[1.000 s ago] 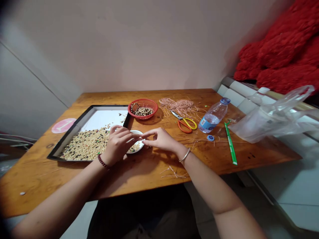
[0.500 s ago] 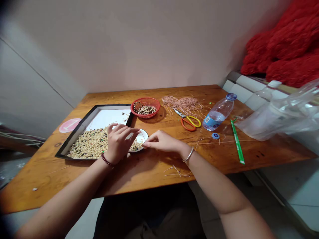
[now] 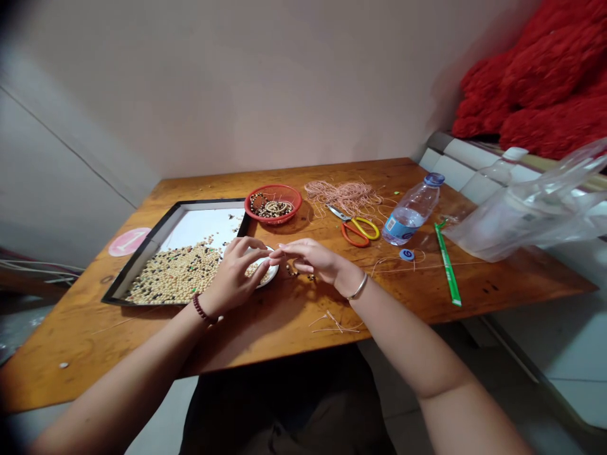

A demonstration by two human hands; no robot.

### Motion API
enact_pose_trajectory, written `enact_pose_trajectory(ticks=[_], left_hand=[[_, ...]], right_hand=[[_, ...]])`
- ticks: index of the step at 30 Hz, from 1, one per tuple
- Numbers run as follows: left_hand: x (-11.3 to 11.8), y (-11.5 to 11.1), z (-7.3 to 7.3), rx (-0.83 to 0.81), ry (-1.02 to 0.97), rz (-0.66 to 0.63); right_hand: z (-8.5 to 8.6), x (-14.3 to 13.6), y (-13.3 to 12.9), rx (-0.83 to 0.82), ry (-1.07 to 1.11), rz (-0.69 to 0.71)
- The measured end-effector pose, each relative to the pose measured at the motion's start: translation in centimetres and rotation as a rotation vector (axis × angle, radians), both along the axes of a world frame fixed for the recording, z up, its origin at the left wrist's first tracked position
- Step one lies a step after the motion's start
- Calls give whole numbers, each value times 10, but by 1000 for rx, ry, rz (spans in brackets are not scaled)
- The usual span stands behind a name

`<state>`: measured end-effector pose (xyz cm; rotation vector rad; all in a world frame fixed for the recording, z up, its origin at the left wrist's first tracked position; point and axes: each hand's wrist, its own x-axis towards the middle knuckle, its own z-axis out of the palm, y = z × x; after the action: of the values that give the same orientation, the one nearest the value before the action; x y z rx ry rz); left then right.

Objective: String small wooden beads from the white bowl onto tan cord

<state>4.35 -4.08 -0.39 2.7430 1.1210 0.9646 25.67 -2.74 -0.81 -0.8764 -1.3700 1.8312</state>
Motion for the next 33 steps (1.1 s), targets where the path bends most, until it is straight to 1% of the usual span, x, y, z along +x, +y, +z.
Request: enact_pose_trajectory(ticks=[5, 7, 9, 13, 16, 22, 27, 31, 33], left_hand=[[2, 1, -6, -93, -50, -106], [4, 2, -8, -113, -75, -129], [5, 2, -10, -119, -102, -124], [6, 3, -11, -119, -180, -70], [6, 3, -12, -122, -198, -55], [5, 2, -12, -145, -158, -77], [6, 1, -12, -116, -172, -41], [8, -1, -10, -96, -131, 33], [8, -3, -9, -117, -118, 23]], right_hand=[[1, -3, -4, -79, 48, 26], [2, -5, -4, -103, 68, 35], [3, -5, -5, -124, 75, 44], [3, -5, -3, -145, 108, 28], [1, -4, -3, -156, 144, 25], [0, -5, -5, -125, 82, 44], [2, -6, -5, -88, 82, 43], [0, -7, -4, -4, 50, 0], [-1, -10, -5, 73, 12, -54]])
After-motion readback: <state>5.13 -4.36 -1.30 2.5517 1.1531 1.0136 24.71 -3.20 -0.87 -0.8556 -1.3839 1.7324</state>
